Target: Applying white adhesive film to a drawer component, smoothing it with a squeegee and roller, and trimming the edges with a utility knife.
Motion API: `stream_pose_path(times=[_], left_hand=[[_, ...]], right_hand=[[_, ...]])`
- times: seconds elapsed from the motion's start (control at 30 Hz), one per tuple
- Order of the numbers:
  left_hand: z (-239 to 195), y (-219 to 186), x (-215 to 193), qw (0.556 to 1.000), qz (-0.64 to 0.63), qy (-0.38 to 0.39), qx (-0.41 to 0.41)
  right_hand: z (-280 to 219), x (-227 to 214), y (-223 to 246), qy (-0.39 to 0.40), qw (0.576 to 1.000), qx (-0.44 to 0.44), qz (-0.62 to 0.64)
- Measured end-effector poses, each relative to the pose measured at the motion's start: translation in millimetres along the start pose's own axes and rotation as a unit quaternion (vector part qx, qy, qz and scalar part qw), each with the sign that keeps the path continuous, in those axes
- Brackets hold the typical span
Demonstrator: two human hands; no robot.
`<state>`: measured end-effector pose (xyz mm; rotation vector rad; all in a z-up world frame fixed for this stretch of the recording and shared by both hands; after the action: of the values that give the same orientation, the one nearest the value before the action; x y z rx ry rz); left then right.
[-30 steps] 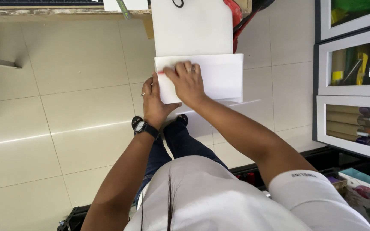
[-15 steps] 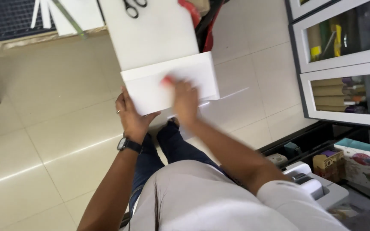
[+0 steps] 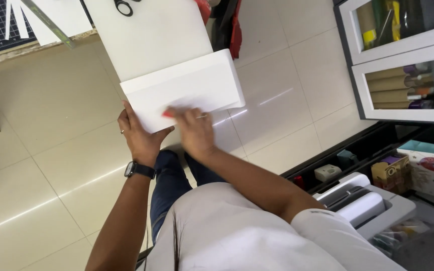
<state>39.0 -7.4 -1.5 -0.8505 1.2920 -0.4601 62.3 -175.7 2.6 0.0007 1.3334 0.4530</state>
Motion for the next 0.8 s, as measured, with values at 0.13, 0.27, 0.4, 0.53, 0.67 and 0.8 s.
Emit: stream_pose_path(times=[0.13,0.27,0.4,0.53,0.67,0.8], left_hand=[[-5.8,-13.8,-9.0,1.0,0.011,0.002,-0.004],[-2.5,-57.4,-13.2,0.99,0.121,0.03,0.071],[7.5,-93.4,20.4,0.953,0.112,0.089,0.266],[14.1,-73.8,56.9,0.936,0.145,0.047,0.319],[19.4,-60.5,55.5,0.918,0.16,0.018,0.362],[20.8,-62.2,54.2,0.902,0.176,0.0,0.394]], right_hand=[[8.5,37.8,-184.2,-0.065,0.979,0.113,-0.154],[42.8,-35.5,-210.4,-0.004,0.934,0.347,0.09],[58.0,-20.6,-186.2,0.186,0.814,0.453,0.314],[39.1,-10.5,-159.7,0.222,0.87,0.356,0.258],[50.9,-49.1,-147.1,0.149,0.956,0.177,0.183],[49.0,-81.3,-159.6,0.039,0.986,-0.104,0.12]])
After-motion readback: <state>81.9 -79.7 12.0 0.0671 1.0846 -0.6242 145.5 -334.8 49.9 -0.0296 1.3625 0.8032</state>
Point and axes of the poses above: each hand's wrist, its own z-axis towards the middle knuckle, its own x-axis out of the palm, y = z × x, the point moved 3 cm from there along z, towards the middle knuckle, and after that the axes turned 11 degrees about x, right-handed, at the moved point
